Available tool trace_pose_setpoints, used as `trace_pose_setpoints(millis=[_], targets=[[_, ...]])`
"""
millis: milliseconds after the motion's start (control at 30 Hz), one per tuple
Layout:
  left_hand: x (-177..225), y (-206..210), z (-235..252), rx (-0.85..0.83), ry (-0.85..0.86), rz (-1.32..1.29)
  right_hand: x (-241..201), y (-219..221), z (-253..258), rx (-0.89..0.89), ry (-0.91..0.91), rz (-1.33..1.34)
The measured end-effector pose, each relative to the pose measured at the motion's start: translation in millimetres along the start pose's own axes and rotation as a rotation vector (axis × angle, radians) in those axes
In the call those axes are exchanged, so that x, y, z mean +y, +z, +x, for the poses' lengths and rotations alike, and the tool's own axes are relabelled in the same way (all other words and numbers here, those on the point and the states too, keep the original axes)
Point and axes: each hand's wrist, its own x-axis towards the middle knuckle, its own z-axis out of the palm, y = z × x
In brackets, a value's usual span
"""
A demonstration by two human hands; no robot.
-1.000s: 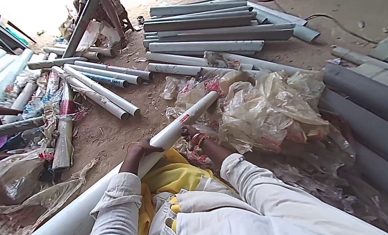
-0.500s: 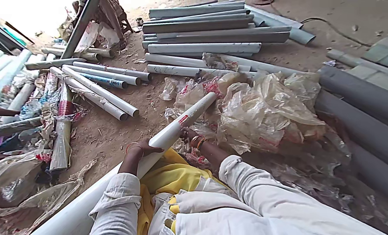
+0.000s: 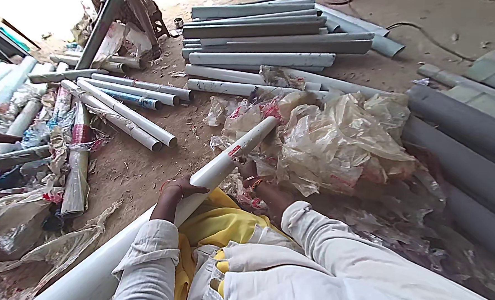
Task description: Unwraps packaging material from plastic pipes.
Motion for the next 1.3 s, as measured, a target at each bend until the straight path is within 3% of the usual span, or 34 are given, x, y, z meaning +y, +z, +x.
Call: trace_pose_setpoints(millis=[133,300,533,867,1033,1100,1200,1300], targets=[[0.3,-0.1,2.1,-0.002,-0.001,0.006,-4.6,-12.3,1.6,-0.136,-0.351,-0.361],[-0.3,0.6,2.5,-0.006,0.001,0.010,-8.7,-11.9,5.4,-0.224,-0.534,-0.641],[-0.3,0.3,3.7,-0.009,-0.007,0.005,0.2,-17.3,13.8,-0.263,-0.792,-0.796],[-8.1,2.5,12.5,0.007,0.024,-0.007,-4.2,-14.6,17.9,-0.338,-0.794,-0.864],[-14.9,2.2,22.1,-0.012,0.058,-0.053,22.4,-10.2,-7.4,-0.476,-0.827,-0.792],[-17.7,2.0,25.5,-0.009,0.061,-0.055,36.0,-11.3,-24.2,-0.510,-0.749,-0.724],[-14.1,0.6,20.1,-0.006,0.050,-0.059,19.0,-22.2,-39.5,-0.401,-0.372,-0.632],[-10.0,-1.1,13.5,-0.022,0.041,-0.056,22.4,-17.6,-20.5,-0.085,-0.383,-0.389]])
